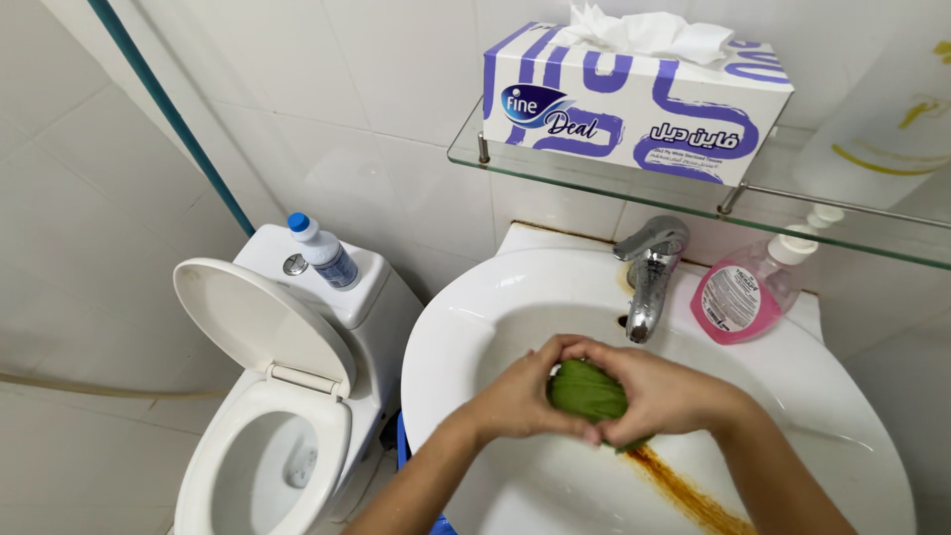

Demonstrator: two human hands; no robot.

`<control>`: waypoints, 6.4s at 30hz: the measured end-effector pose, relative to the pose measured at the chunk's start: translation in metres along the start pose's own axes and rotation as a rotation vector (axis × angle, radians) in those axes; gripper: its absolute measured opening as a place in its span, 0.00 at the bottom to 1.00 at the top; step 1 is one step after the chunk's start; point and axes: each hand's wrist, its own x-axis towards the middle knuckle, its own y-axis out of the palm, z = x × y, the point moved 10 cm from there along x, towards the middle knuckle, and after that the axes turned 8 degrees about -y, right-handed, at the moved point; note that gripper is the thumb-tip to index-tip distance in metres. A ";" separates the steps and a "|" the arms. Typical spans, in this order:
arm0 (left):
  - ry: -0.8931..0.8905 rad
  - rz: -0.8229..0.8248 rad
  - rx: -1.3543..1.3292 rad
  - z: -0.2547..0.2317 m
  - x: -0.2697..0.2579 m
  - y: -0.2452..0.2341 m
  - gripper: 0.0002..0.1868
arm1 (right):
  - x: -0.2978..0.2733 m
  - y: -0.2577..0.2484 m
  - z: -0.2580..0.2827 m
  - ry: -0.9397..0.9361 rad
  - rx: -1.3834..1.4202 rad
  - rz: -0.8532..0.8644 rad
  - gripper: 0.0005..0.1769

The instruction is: The person rinses a green cloth under a faucet in a sink and then wipes the top of a toilet tank.

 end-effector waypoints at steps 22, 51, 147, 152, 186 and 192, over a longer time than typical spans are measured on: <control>0.333 -0.473 1.006 -0.046 -0.019 -0.004 0.50 | 0.038 0.043 -0.122 0.024 1.305 -0.018 0.20; -0.550 0.058 0.674 0.110 0.052 0.019 0.04 | 0.069 0.011 -0.068 0.229 -0.911 -0.265 0.54; -0.322 -0.397 0.535 0.151 -0.181 -0.444 0.36 | 0.389 0.114 0.139 -0.084 1.199 -0.595 0.32; -0.325 -0.338 0.124 0.175 -0.155 -0.469 0.40 | 0.419 0.107 0.186 -0.188 1.038 -0.637 0.35; -0.147 -0.137 0.536 0.322 0.025 -0.471 0.39 | 0.574 -0.017 -0.149 0.149 0.389 -1.029 0.36; -0.304 -0.318 0.322 0.302 0.009 -0.533 0.36 | 0.645 -0.011 -0.148 0.063 0.082 -0.947 0.30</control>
